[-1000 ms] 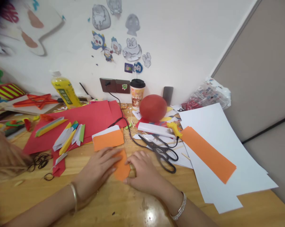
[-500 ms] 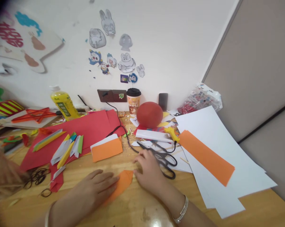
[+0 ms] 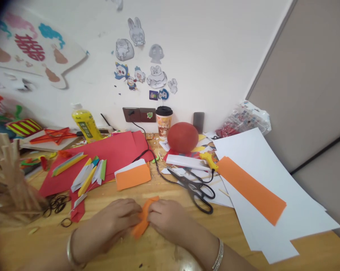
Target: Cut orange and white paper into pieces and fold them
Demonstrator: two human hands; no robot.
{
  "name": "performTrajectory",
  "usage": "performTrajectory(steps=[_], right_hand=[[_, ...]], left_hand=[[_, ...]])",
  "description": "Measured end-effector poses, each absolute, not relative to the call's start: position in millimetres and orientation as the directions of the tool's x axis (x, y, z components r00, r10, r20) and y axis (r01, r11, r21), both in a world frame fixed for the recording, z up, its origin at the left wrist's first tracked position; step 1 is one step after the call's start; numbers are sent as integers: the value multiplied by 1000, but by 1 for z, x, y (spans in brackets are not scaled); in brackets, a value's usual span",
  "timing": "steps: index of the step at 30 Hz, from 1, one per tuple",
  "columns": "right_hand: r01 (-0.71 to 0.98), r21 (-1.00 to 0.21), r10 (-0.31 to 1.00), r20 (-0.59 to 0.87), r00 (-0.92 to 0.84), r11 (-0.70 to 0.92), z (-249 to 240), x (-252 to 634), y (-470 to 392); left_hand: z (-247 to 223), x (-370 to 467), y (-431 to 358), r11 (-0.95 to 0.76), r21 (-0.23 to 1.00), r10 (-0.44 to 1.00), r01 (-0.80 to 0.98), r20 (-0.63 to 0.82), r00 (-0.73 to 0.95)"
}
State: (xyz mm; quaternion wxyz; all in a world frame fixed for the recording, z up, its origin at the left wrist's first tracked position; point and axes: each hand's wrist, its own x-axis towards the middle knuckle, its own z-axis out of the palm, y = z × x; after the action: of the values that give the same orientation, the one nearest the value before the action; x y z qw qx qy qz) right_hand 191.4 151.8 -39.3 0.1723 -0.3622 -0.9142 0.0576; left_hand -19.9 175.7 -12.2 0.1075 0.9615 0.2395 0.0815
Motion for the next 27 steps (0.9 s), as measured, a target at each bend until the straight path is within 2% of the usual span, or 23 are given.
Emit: performTrajectory(steps=[2,7,10,16,22,27], right_hand=[[633,-258,684,298,-666,729,-41,193,153],[579,-380,690,324,-647,721,-35,198,155],[559,-359,663,346,-664,748,-35,199,157],[615,-213,645,366,-670,759,-34,200,157],[540,-364,644,295,-706,759,-32,199,154],[522,-359,626,308,-716,774,-34,195,153]], left_hand=[[-15,-25,179,-874,300,442,383,159,883],[-15,-25,181,-872,329,436,363,183,881],[-15,-22,181,-889,336,398,312,231,888],[-23,-20,182,-902,335,376,272,300,877],[-21,-18,181,-889,351,401,293,291,869],[-14,-16,181,-899,378,340,223,280,898]])
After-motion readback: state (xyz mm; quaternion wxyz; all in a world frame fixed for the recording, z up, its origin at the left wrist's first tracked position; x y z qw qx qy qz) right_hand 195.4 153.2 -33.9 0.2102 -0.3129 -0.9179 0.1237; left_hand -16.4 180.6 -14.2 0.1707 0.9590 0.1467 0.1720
